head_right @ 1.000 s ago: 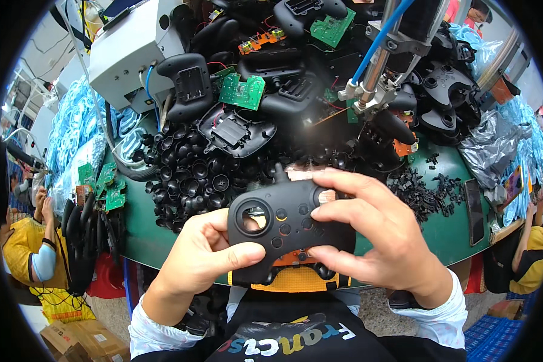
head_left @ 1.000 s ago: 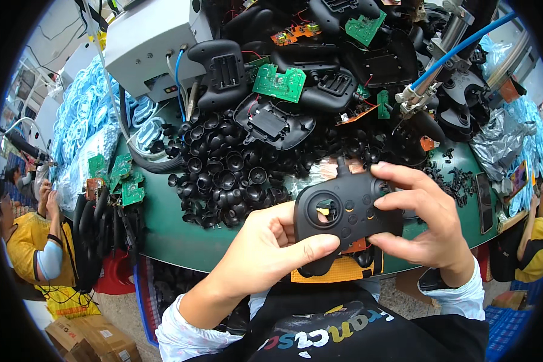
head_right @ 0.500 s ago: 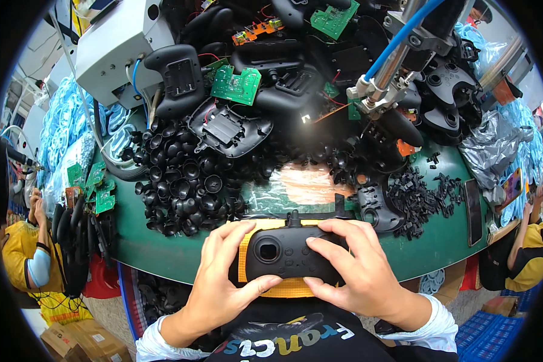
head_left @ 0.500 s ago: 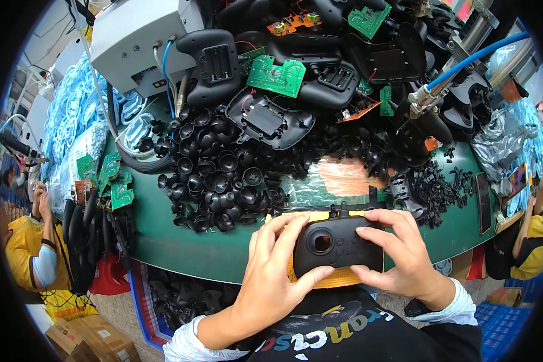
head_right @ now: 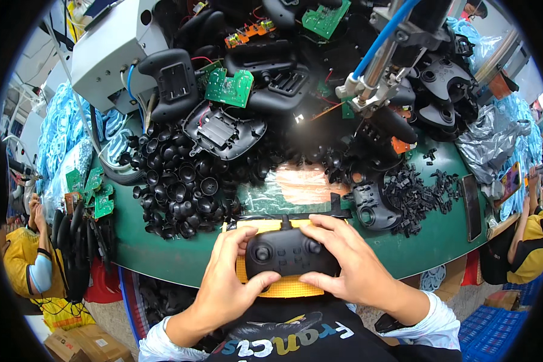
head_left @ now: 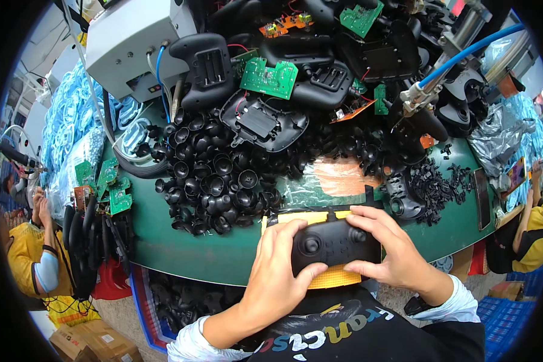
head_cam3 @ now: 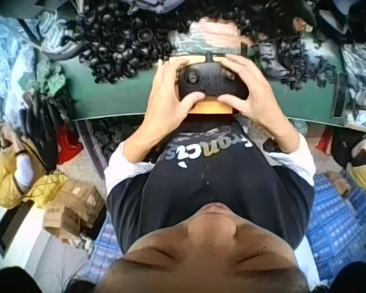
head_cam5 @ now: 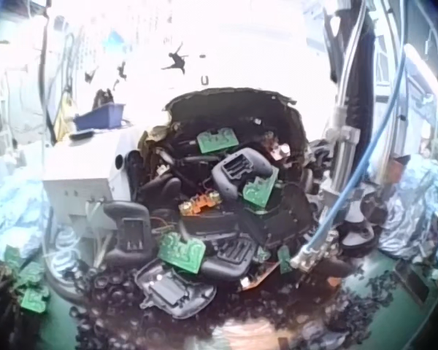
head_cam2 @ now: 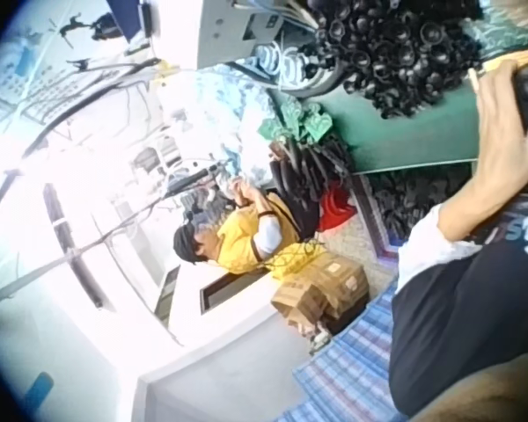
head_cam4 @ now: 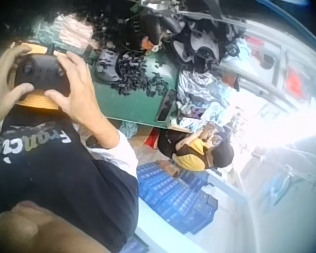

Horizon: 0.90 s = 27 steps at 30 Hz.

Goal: Assembling the internal PCBs, joystick caps, and shells of game controllers and performing functional testing.

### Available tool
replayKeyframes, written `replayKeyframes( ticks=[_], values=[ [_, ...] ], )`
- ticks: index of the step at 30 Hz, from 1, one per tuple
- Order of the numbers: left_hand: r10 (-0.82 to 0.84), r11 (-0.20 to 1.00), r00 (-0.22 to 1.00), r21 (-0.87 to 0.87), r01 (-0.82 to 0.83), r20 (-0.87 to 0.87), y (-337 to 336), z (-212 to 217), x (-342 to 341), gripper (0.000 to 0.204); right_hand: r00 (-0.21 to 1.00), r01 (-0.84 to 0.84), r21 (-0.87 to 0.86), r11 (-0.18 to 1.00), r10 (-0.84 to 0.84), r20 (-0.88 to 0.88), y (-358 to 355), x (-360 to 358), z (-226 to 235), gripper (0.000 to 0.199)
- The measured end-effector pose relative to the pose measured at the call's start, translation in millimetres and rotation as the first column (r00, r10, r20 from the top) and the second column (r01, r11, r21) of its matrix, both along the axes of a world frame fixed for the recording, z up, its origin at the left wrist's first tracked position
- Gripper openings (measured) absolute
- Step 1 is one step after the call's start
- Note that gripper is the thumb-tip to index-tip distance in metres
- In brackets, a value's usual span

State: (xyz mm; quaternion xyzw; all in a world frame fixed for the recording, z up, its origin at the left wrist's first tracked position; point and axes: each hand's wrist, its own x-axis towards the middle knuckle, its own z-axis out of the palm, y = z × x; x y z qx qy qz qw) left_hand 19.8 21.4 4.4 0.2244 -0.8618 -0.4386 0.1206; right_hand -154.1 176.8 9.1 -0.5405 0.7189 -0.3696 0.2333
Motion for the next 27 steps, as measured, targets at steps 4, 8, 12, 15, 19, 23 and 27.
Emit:
replayKeyframes(
  ticks=[4,8,12,15,19,23,27],
  values=[
    [-0.054,0.984,0.982,-0.176,0.022,-0.179,21.2,6.5,9.8,0.074,1.0,0.007,-0.19,0.982,-0.006,0.007,11.0,12.3,9.1,0.067],
    [-0.117,0.992,0.948,-0.081,0.098,-0.295,17.9,9.8,9.0,0.054,1.0,-0.03,-0.307,0.951,0.028,-0.01,9.5,21.9,4.6,0.056],
    [-0.089,0.996,0.929,-0.041,0.08,-0.359,23.0,11.4,5.4,0.045,0.999,-0.033,-0.335,0.942,0.044,0.025,0.8,26.5,22.3,0.042],
    [-0.092,0.993,0.929,-0.107,0.057,-0.359,25.5,14.4,6.0,0.043,1.0,-0.002,-0.402,0.916,0.009,0.016,-1.4,29.3,11.9,0.034],
    [-0.073,0.994,0.933,-0.097,0.042,-0.351,26.5,12.9,3.6,0.041,1.0,0.013,-0.408,0.913,-0.005,0.019,-4.0,27.2,10.7,0.031],
    [-0.079,0.993,0.929,-0.106,0.043,-0.362,28.3,11.9,6.5,0.042,1.0,-0.011,-0.416,0.91,0.01,-0.005,-3.2,29.1,13.0,0.032],
    [-0.077,0.994,0.924,-0.099,0.042,-0.374,29.7,10.7,7.5,0.042,1.0,-0.008,-0.398,0.917,0.019,0.024,-2.3,27.2,14.5,0.028]
  ],
)
